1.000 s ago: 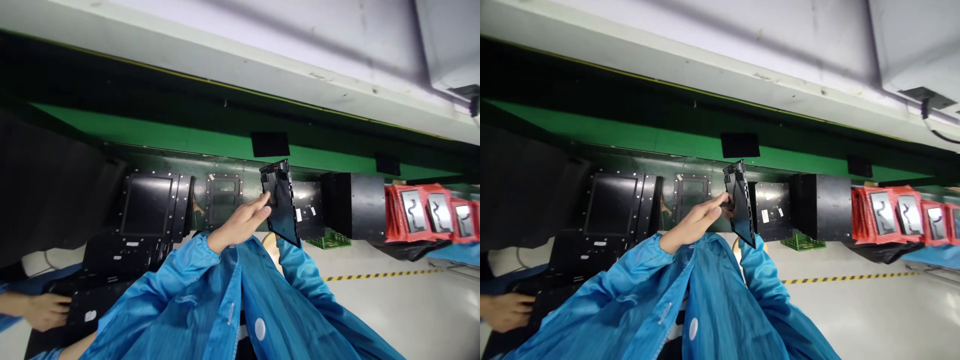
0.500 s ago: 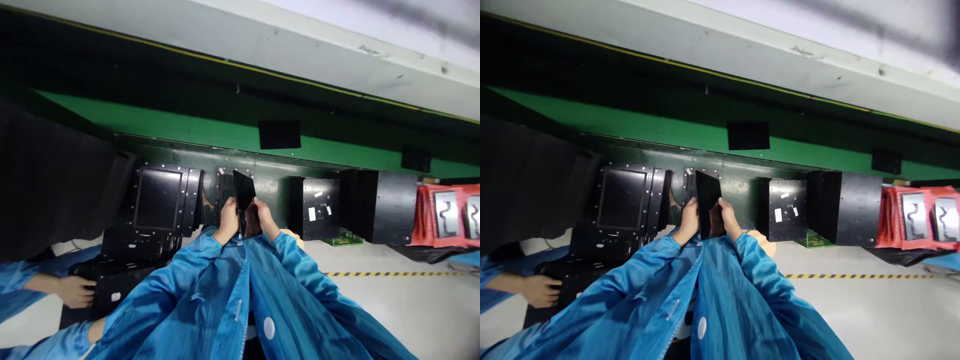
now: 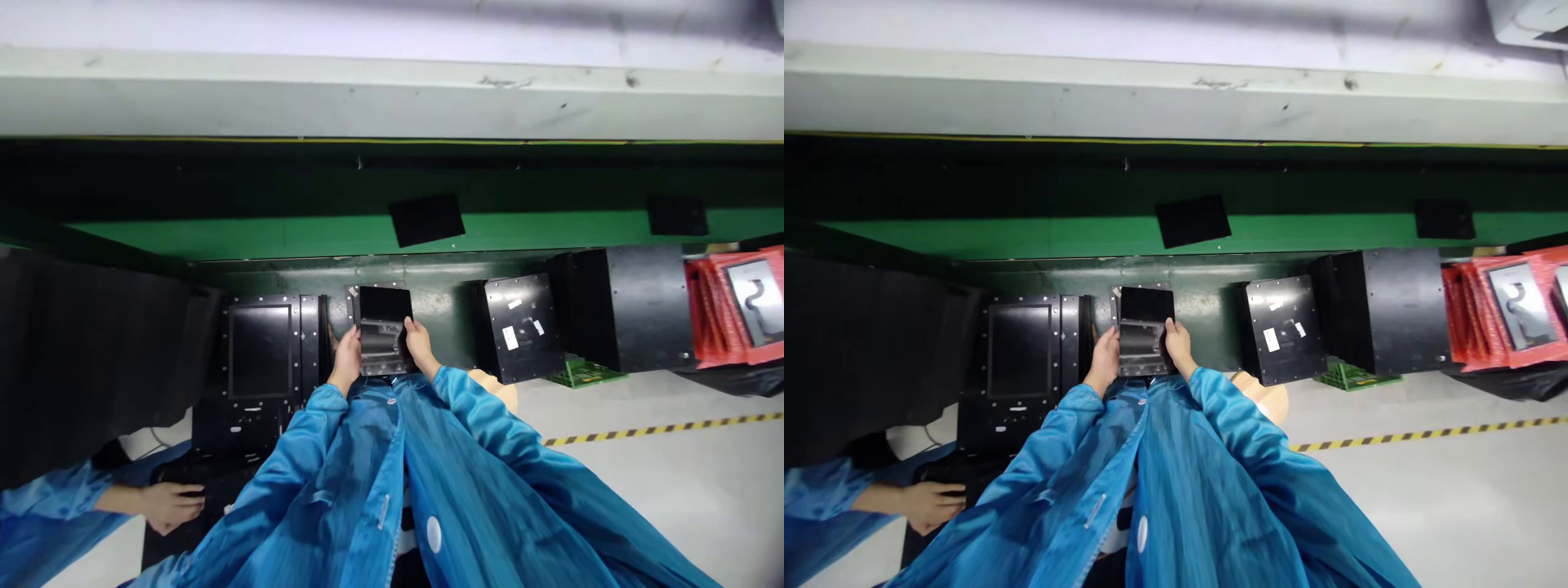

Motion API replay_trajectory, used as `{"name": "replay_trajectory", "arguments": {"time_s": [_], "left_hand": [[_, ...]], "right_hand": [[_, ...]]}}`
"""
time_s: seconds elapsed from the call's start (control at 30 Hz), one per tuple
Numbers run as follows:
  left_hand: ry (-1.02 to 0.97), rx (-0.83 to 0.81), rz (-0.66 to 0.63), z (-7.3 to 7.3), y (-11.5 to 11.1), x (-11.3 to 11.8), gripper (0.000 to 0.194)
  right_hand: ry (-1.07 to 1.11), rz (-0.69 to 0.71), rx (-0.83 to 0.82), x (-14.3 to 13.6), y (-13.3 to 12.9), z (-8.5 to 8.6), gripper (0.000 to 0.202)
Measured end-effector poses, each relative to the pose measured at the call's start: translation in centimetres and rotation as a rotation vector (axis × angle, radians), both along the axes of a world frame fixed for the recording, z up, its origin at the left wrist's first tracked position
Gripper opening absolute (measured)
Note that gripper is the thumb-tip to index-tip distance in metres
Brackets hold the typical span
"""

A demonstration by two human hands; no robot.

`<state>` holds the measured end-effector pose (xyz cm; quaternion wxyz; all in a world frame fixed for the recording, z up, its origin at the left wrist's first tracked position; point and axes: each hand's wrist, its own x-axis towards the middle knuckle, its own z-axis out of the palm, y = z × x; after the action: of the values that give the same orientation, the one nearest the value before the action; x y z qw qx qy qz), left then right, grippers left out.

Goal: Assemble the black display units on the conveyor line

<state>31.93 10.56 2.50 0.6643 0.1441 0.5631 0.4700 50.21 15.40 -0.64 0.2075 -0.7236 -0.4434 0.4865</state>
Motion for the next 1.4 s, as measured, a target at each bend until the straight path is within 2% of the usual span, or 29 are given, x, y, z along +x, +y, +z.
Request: {"name": "replay_trajectory", "arguments": {"time_s": [0.07,0.13,0.17,0.23,0.3,0.33,0.4,0.5,0.57,0.6,0.63,0.67,0.7,0.77,0.8,0.83,0.87,0.93,0.97,1.03,1.13,1.23,1.33,1.4], "left_hand": [[0.1,0.102,-0.075,1.1,0.5,-0.6,0.051],[0.277,0.201,-0.176,2.7,1.5,-1.4,0.048],[0.368,0.245,-0.261,3.7,2.2,-1.7,0.044],[0.553,0.338,-0.484,6.1,3.7,-2.3,0.03],[0.75,0.454,-0.729,8.6,4.9,-2.1,0.018],[0.851,0.512,-0.83,9.9,5.2,-1.6,0.015],[1.022,0.59,-0.98,12.0,5.3,-0.3,0.013],[1.07,0.575,-1.067,13.8,4.5,1.0,0.017],[0.888,0.506,-1.05,13.7,4.2,0.1,0.019],[0.751,0.46,-1.003,13.3,4.2,-0.9,0.021],[0.612,0.409,-0.917,12.6,4.1,-2.2,0.028],[0.503,0.357,-0.774,11.7,4.1,-3.5,0.036],[0.448,0.306,-0.57,10.5,3.9,-4.8,0.041],[0.48,0.207,-0.098,7.8,2.9,-6.7,0.04],[0.526,0.159,0.078,6.2,2.2,-7.1,0.036],[0.574,0.111,0.172,4.6,1.4,-7.1,0.032],[0.623,0.062,0.178,3.1,0.5,-6.8,0.027],[0.741,-0.02,0.028,0.2,-1.1,-5.7,0.02],[0.819,-0.052,-0.054,-1.1,-1.8,-5.1,0.021],[0.962,-0.089,-0.177,-3.1,-2.8,-4.3,0.021],[1.019,-0.095,-0.298,-4.9,-3.5,-4.2,0.021],[1.043,-0.091,-0.353,-5.9,-3.8,-4.4,0.028],[1.101,-0.123,-0.386,-6.4,-3.8,-4.3,0.028],[1.129,-0.149,-0.396,-6.6,-3.7,-4.1,0.026]], "right_hand": [[-0.122,0.117,-0.022,0.9,0.3,1.9,0.051],[-0.293,0.295,0.039,2.5,0.8,4.9,0.044],[-0.385,0.389,0.141,3.4,1.1,6.8,0.042],[-0.519,0.561,0.474,4.9,2.2,11.0,0.055],[-0.537,0.798,0.756,5.0,3.3,14.8,0.065],[-0.531,0.925,0.83,4.5,3.9,16.3,0.062],[-0.544,1.139,0.838,2.8,4.8,18.3,0.045],[-0.562,1.379,0.594,1.1,5.7,18.9,0.019],[-0.489,1.477,0.44,1.7,5.9,18.2,0.01],[-0.427,1.481,0.398,2.5,6.0,17.5,0.008],[-0.351,1.446,0.371,3.5,6.0,16.7,0.006],[-0.262,1.371,0.343,4.5,5.8,15.6,0.006],[-0.159,1.258,0.303,5.4,5.7,14.2,0.009],[0.095,0.94,0.172,6.3,4.9,11.0,0.024],[0.232,0.752,0.09,6.2,4.3,9.2,0.033],[0.362,0.555,0.013,5.7,3.7,7.3,0.042],[0.471,0.369,-0.047,4.8,3.1,5.5,0.048],[0.598,0.089,-0.109,2.7,2.1,2.2,0.055],[0.616,0.002,-0.12,1.6,1.8,0.9,0.057],[0.604,-0.082,-0.134,-0.1,1.6,-1.0,0.058],[0.572,-0.094,-0.175,-1.1,1.8,-2.4,0.059],[0.494,-0.058,-0.177,-1.4,1.9,-3.0,0.055],[0.237,0.013,-0.045,-1.5,1.4,-3.0,0.05],[-0.017,0.143,0.058,-1.4,0.8,-2.8,0.054]]}}
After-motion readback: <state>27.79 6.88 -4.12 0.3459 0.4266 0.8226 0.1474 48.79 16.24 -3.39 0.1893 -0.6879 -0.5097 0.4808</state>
